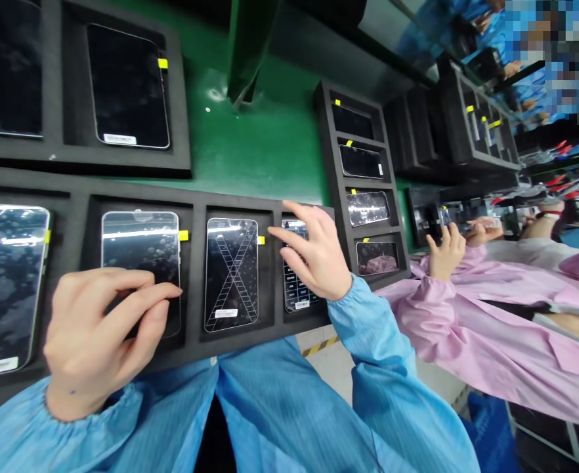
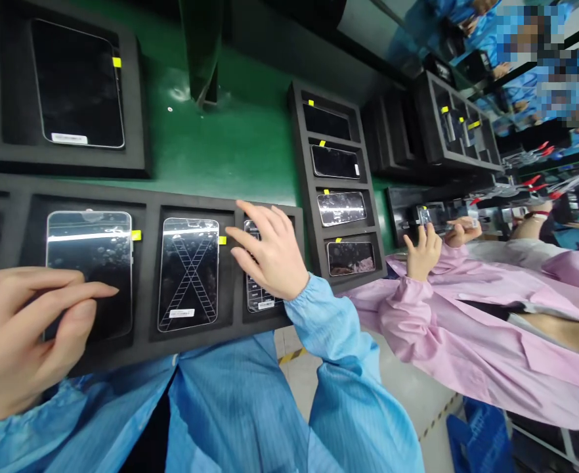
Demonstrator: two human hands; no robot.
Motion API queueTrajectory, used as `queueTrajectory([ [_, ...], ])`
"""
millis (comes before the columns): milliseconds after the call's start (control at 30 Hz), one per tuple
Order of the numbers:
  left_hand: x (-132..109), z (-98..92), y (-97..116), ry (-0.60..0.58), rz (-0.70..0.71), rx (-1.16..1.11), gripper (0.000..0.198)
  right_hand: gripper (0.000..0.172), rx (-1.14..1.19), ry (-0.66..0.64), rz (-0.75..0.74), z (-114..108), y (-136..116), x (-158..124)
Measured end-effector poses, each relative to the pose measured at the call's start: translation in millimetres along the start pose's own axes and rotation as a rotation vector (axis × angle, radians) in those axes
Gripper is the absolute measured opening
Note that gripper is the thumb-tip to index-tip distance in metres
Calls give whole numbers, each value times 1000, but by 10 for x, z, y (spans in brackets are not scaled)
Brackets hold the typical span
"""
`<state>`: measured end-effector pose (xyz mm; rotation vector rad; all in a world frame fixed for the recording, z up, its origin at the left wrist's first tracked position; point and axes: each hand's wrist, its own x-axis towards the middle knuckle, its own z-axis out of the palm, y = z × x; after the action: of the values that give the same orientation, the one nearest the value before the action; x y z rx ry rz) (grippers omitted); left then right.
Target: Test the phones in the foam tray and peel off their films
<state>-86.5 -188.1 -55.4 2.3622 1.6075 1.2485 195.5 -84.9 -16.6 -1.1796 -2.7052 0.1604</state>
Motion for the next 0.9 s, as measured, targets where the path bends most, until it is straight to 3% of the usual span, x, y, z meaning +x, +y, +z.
queueTrajectory([
  [300,-20,12,-3,7,-17,22,15,34,-74,-88,-30,203,-21,180],
  [900,-16,27,-28,29,-23,7,13,33,9,-152,-302,169,-373,70],
])
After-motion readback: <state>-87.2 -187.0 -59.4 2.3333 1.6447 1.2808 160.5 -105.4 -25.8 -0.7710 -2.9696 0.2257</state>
